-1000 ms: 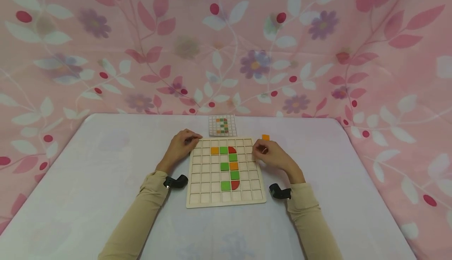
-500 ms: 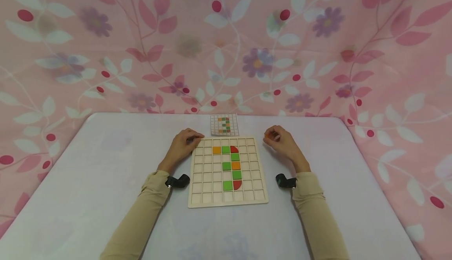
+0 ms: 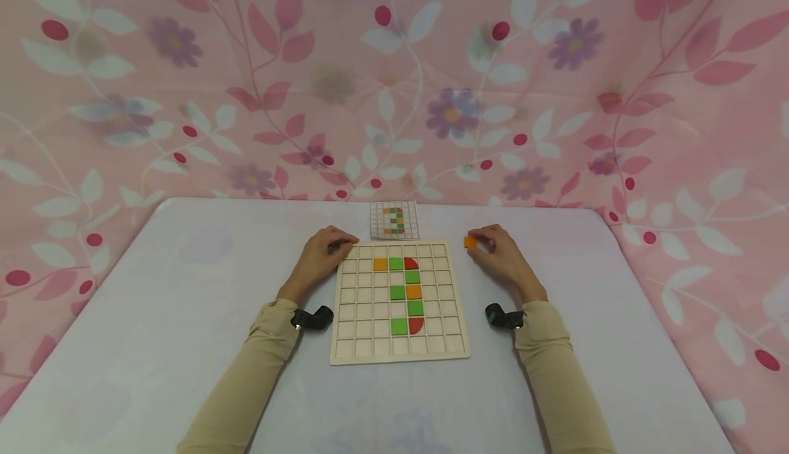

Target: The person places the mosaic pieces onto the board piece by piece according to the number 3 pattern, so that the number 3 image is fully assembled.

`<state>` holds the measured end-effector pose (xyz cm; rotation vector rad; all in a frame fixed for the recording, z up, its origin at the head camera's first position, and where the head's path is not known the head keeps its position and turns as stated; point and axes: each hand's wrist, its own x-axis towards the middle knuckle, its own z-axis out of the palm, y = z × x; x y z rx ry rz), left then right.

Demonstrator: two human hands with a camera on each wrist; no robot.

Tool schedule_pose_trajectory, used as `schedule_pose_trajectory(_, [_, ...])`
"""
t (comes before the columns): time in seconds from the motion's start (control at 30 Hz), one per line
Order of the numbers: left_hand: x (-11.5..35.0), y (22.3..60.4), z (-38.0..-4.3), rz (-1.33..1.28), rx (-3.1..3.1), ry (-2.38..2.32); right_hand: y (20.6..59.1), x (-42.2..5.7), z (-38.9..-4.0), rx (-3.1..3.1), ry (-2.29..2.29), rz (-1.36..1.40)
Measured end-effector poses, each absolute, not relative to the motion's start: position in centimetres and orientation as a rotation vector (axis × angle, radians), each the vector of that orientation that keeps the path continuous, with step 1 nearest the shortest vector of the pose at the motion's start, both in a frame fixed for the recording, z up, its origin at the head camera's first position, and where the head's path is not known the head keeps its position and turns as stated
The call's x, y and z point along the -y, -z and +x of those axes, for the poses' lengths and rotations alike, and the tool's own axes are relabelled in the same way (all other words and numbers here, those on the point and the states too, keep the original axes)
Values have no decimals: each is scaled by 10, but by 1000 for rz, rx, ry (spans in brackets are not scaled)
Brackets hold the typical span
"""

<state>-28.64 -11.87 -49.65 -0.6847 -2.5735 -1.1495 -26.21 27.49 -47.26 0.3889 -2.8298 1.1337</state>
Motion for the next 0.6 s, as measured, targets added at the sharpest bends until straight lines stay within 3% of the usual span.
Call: schedule_pose_trajectory(0.6, [119, 492, -285, -663, 2598, 1170, 493, -269, -257, 2649, -1138, 248])
